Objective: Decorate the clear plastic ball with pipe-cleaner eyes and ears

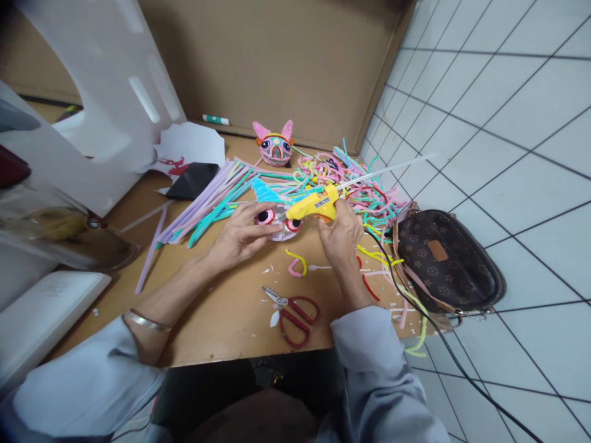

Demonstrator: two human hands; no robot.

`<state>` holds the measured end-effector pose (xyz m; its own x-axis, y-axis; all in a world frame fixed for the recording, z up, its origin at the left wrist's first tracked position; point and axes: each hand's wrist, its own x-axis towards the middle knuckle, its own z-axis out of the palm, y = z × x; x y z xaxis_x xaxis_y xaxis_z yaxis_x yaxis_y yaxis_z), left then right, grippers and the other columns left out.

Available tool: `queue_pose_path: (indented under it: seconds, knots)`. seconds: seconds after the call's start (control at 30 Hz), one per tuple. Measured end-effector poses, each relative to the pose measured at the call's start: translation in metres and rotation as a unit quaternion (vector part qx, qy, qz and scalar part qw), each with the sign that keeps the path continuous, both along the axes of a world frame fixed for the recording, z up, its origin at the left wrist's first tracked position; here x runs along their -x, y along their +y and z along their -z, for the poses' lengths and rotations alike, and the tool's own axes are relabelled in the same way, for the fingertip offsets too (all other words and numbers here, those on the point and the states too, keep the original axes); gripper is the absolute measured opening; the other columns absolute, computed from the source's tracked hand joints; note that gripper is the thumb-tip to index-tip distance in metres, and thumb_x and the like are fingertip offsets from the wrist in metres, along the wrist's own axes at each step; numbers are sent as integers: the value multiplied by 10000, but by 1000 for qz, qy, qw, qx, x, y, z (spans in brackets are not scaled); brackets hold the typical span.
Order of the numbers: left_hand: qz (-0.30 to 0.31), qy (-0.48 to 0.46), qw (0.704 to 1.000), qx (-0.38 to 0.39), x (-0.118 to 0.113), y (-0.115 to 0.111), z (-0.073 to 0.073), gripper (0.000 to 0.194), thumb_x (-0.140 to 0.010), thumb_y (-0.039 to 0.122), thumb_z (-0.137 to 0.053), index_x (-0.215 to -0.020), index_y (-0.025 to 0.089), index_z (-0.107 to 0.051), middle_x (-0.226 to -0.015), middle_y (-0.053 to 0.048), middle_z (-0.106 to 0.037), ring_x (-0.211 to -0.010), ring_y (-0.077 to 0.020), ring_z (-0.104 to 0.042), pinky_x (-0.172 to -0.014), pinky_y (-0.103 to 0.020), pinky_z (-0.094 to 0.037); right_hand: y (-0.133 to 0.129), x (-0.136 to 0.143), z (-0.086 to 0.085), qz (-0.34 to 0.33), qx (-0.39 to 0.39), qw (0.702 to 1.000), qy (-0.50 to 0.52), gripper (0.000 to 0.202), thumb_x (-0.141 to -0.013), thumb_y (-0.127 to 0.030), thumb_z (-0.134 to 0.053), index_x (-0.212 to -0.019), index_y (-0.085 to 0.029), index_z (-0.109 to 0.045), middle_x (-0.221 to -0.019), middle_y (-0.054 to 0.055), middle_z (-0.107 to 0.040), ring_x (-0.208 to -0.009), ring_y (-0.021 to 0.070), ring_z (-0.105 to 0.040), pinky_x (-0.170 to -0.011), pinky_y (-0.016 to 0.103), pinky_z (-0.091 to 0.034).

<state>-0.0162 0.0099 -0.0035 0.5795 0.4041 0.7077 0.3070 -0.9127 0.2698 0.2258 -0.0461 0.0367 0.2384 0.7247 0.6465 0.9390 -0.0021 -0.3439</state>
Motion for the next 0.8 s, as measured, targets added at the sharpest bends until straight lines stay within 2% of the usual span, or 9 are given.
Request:
queue_pose_path:
  seconds: [0.43,0.8]
  knots:
    - [0,-3,1000,6,0,0,0,333,-944,209,-570,-1211,334,-726,-1458,-73,-569,-1239,-270,-550,-1047,-528,-449,0,-4,2,3,-18,1000,-13,152,-761,-309,-544,-889,-230,-566,-857,65,-651,-820,260,-574,-714,346,-408]
    - [-1,-2,1000,3,0,0,-1,329,-945,200,-570,-1206,325,-726,-1461,-79,-565,-1238,-273,-550,-1042,-529,-446,2,-1,2,-15,-4,1000,22,173,-764,-303,-552,-917,-223,-561,-887,65,-641,-845,259,-572,-749,356,-424]
